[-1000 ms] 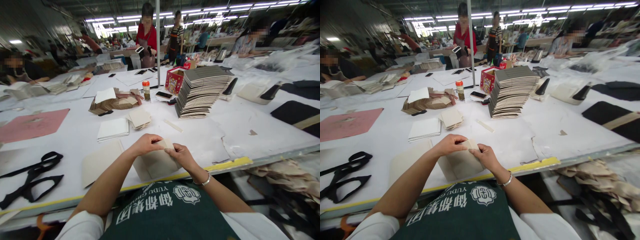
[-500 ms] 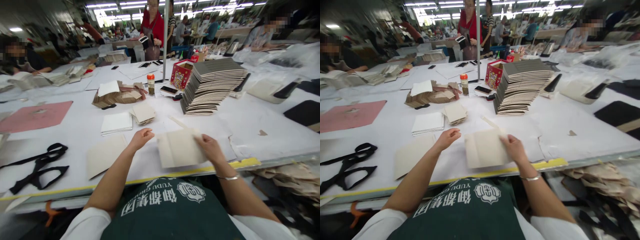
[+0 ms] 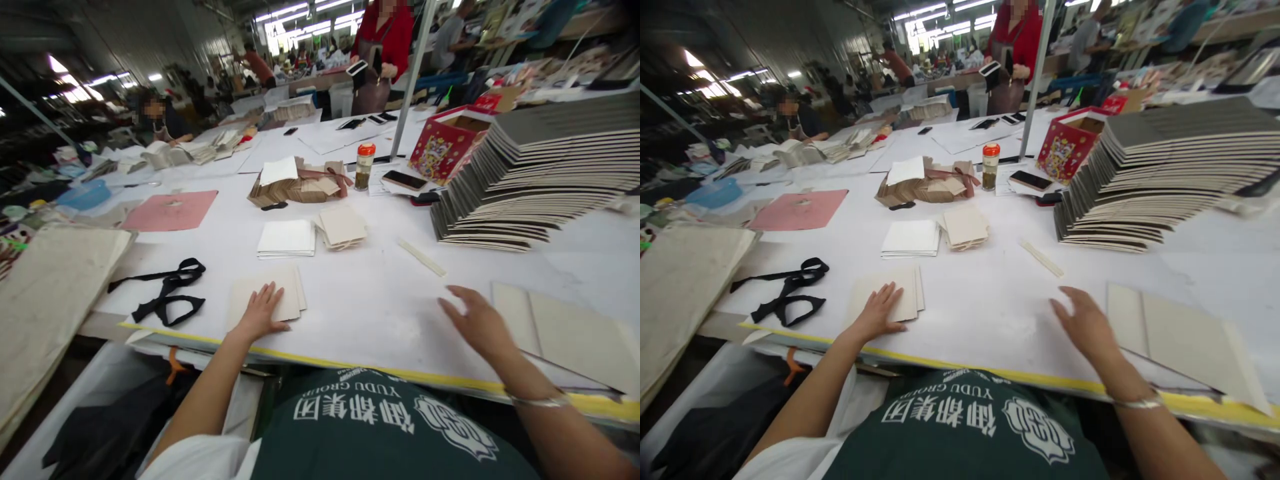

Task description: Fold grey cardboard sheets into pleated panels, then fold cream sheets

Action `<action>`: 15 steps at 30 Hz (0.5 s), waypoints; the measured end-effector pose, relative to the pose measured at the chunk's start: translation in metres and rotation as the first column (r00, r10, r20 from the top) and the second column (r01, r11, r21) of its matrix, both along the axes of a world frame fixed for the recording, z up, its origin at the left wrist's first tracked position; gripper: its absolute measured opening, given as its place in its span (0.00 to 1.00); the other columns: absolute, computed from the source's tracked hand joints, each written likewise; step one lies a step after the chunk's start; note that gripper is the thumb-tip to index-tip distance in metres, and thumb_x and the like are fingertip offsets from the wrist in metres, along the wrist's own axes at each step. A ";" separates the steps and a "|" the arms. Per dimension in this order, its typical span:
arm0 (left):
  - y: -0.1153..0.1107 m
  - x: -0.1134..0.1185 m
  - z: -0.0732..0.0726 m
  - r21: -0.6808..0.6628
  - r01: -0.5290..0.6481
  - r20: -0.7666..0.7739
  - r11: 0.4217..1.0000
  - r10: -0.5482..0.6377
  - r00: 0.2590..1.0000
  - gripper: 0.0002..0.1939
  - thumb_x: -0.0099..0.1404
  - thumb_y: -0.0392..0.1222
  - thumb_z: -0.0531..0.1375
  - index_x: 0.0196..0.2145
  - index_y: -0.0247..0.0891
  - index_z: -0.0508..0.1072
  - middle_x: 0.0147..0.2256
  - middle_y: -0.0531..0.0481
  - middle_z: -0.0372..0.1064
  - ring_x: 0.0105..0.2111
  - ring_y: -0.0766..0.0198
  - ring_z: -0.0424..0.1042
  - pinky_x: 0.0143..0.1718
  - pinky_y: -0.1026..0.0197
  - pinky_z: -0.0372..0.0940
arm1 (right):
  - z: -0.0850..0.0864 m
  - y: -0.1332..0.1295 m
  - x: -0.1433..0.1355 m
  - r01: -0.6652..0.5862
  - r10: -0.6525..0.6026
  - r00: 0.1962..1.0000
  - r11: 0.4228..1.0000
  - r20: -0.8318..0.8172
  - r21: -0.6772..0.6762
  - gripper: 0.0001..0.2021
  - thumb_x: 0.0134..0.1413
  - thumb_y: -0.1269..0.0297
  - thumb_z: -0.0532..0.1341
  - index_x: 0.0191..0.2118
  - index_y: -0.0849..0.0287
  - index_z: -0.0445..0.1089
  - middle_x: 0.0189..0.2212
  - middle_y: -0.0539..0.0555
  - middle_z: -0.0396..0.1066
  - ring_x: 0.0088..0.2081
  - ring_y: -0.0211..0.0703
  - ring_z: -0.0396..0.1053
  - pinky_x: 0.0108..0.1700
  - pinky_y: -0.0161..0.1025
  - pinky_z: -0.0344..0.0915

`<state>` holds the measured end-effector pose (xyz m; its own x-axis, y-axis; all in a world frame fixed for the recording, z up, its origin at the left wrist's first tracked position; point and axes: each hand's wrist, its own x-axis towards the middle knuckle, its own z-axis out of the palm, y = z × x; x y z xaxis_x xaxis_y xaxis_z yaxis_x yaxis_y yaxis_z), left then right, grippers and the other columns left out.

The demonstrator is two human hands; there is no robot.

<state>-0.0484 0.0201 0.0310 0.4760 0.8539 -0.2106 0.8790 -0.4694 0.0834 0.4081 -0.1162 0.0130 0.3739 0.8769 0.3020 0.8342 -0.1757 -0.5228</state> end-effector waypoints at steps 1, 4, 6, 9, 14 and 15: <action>0.001 -0.001 0.003 -0.015 0.023 -0.003 1.000 -0.023 1.000 0.43 0.51 0.58 0.60 0.60 0.40 0.51 0.62 0.40 0.38 0.62 0.47 0.39 0.58 0.43 0.39 | -0.002 0.015 -0.031 -0.143 0.143 0.990 0.990 -0.012 0.005 0.23 0.51 0.47 0.49 0.44 0.59 0.67 0.43 0.68 0.67 0.44 0.53 0.67 0.43 0.51 0.63; 0.004 -0.006 0.012 -0.078 0.059 0.062 0.995 -0.054 0.997 0.31 0.59 0.55 0.54 0.58 0.45 0.56 0.62 0.45 0.43 0.62 0.51 0.40 0.58 0.43 0.38 | -0.002 0.046 -0.113 -0.501 0.500 0.866 0.864 -0.020 -0.046 0.18 0.55 0.55 0.50 0.45 0.60 0.67 0.44 0.61 0.68 0.46 0.48 0.66 0.49 0.49 0.62; 0.005 -0.012 0.016 -0.148 0.047 0.155 0.988 -0.024 0.988 0.24 0.64 0.52 0.46 0.57 0.47 0.57 0.61 0.49 0.46 0.62 0.56 0.41 0.59 0.44 0.38 | 0.002 0.055 -0.154 -0.632 0.632 0.774 0.770 -0.024 -0.089 0.16 0.55 0.60 0.52 0.46 0.61 0.66 0.46 0.60 0.67 0.47 0.47 0.64 0.51 0.48 0.61; 0.006 -0.016 0.018 -0.237 0.038 0.267 0.971 0.028 0.963 0.22 0.66 0.49 0.43 0.55 0.48 0.60 0.61 0.51 0.47 0.62 0.59 0.41 0.59 0.45 0.36 | 0.008 0.063 -0.195 -0.715 0.718 0.696 0.694 0.006 -0.084 0.19 0.54 0.62 0.55 0.51 0.61 0.63 0.51 0.62 0.62 0.52 0.48 0.60 0.53 0.48 0.59; 0.002 -0.012 0.019 -0.262 -0.097 0.518 0.960 0.224 0.826 0.20 0.58 0.51 0.53 0.45 0.44 0.71 0.54 0.48 0.61 0.58 0.53 0.53 0.58 0.45 0.42 | 0.009 0.084 -0.230 -0.795 0.799 0.595 0.601 0.080 -0.086 0.23 0.54 0.63 0.54 0.55 0.66 0.59 0.56 0.64 0.57 0.56 0.50 0.55 0.57 0.48 0.53; 0.001 -0.013 0.023 -0.242 -0.201 0.604 0.949 0.310 0.734 0.21 0.58 0.53 0.53 0.44 0.40 0.71 0.50 0.45 0.66 0.55 0.52 0.58 0.56 0.46 0.48 | 0.007 0.087 -0.235 -0.810 0.818 0.569 0.576 0.086 -0.115 0.24 0.54 0.62 0.55 0.56 0.66 0.58 0.57 0.64 0.56 0.57 0.51 0.53 0.58 0.48 0.51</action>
<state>-0.0615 0.0216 0.0545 0.3147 0.9459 -0.0792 0.6854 -0.1687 0.7083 0.1728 -0.0297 0.0204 -0.5404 0.8093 0.2301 0.6921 0.5831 -0.4254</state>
